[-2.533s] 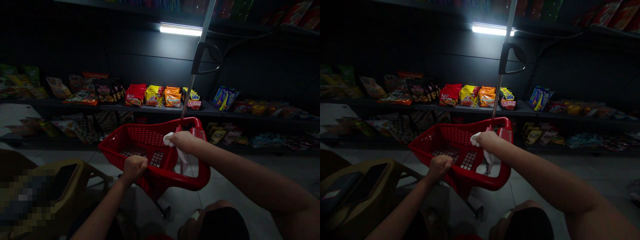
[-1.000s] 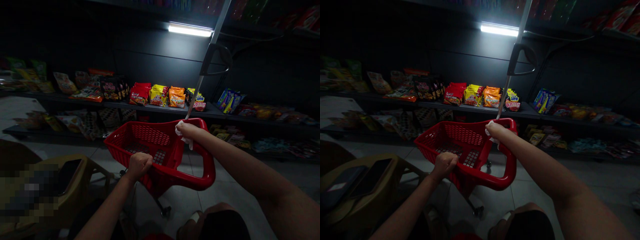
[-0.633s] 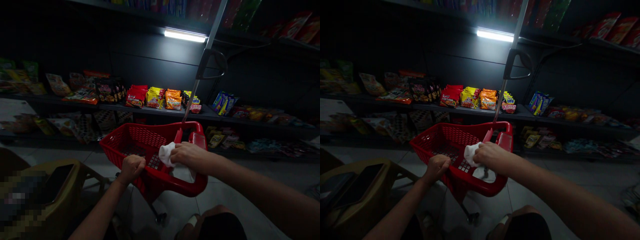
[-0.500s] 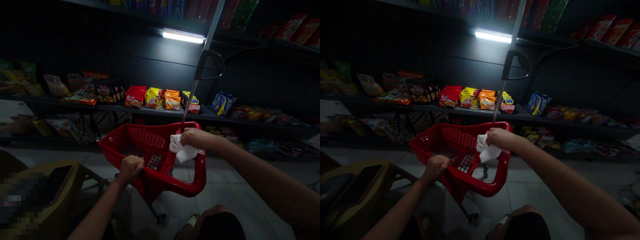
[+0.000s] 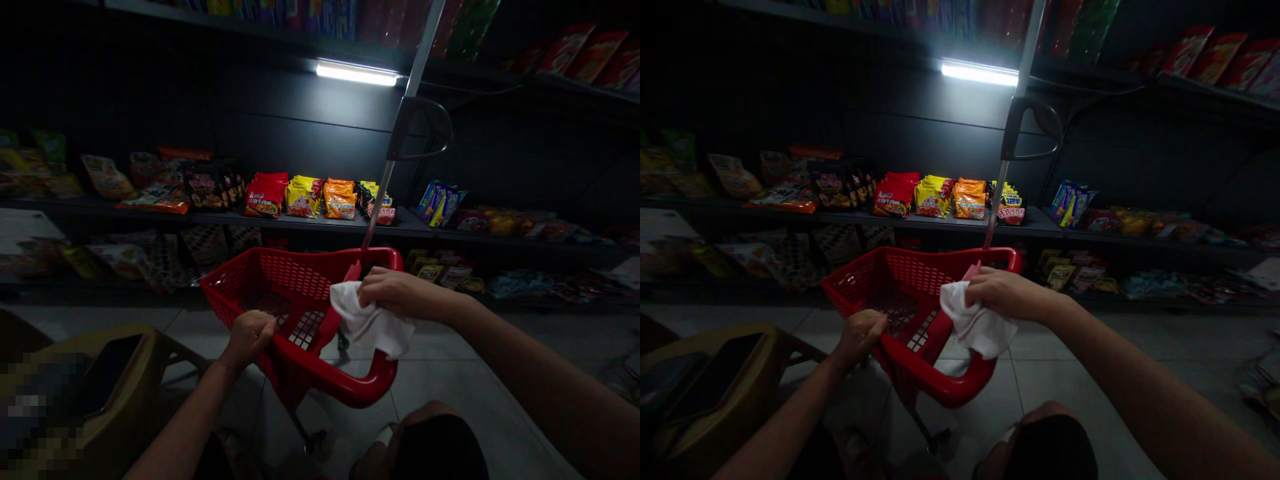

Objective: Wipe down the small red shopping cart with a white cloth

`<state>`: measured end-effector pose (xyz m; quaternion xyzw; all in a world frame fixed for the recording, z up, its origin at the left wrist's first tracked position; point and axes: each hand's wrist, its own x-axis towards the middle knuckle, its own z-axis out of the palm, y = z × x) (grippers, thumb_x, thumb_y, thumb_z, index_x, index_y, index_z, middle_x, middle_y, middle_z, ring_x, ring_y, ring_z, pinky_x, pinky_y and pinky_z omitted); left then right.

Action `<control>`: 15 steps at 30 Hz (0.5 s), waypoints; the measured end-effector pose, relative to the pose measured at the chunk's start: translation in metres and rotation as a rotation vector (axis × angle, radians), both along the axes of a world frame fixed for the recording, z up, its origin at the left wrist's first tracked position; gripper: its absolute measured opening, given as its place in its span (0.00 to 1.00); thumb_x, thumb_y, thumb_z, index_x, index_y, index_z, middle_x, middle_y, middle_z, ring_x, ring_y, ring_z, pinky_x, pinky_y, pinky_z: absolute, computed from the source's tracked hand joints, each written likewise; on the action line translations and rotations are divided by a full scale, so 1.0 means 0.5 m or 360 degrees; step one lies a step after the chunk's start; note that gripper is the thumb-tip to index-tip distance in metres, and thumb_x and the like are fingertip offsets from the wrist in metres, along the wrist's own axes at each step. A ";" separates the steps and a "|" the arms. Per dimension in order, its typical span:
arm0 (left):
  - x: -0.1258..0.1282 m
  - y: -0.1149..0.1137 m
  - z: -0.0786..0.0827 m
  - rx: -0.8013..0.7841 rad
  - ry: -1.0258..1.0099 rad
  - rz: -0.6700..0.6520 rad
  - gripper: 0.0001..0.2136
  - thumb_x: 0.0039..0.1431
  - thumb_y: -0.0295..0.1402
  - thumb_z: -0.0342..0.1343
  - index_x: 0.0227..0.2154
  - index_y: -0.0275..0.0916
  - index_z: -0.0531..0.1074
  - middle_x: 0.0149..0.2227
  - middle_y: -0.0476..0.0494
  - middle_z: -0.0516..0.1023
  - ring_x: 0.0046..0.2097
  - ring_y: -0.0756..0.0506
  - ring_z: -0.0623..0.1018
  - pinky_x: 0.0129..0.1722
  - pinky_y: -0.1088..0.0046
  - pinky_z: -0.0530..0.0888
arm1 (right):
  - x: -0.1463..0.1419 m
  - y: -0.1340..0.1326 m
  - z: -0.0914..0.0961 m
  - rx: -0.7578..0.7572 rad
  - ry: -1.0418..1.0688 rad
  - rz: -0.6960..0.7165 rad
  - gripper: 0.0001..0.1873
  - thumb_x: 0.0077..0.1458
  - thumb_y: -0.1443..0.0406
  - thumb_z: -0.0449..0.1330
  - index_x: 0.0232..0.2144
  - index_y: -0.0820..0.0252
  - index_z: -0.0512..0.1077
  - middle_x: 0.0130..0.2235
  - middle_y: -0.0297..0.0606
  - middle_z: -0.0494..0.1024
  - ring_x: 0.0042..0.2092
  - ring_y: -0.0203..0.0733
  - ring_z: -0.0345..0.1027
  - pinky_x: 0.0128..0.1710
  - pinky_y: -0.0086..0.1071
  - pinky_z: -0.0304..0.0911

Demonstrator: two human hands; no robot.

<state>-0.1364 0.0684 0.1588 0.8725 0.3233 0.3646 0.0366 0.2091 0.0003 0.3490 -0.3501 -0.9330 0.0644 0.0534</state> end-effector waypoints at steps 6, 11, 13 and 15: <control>-0.002 0.001 0.001 -0.0035 0.0003 0.0003 0.20 0.67 0.32 0.40 0.18 0.40 0.63 0.20 0.50 0.68 0.25 0.49 0.68 0.31 0.71 0.64 | 0.192 0.134 -0.038 0.0324 -0.0119 -0.0612 0.15 0.55 0.74 0.54 0.40 0.63 0.78 0.43 0.46 0.80 0.43 0.42 0.69 0.50 0.35 0.57; 0.000 0.000 0.000 -0.0071 -0.0003 0.0035 0.19 0.66 0.33 0.40 0.18 0.41 0.64 0.20 0.49 0.69 0.25 0.48 0.68 0.32 0.70 0.65 | 0.191 0.084 -0.099 0.0447 0.0226 -0.0842 0.19 0.52 0.75 0.52 0.40 0.60 0.78 0.44 0.43 0.80 0.44 0.43 0.68 0.49 0.35 0.59; -0.001 -0.001 -0.001 -0.0069 -0.0007 0.0044 0.19 0.66 0.33 0.40 0.19 0.41 0.64 0.20 0.49 0.70 0.25 0.48 0.68 0.32 0.70 0.65 | 0.151 0.037 -0.129 0.0561 0.0560 -0.0985 0.20 0.51 0.75 0.51 0.40 0.59 0.77 0.44 0.43 0.79 0.45 0.45 0.69 0.49 0.36 0.62; -0.001 -0.003 0.000 -0.0085 0.0000 0.0057 0.19 0.66 0.33 0.40 0.18 0.41 0.63 0.20 0.49 0.69 0.25 0.48 0.68 0.32 0.70 0.65 | 0.108 -0.014 -0.158 0.0726 0.0920 -0.1142 0.18 0.53 0.74 0.50 0.40 0.59 0.76 0.44 0.45 0.77 0.48 0.47 0.68 0.51 0.40 0.63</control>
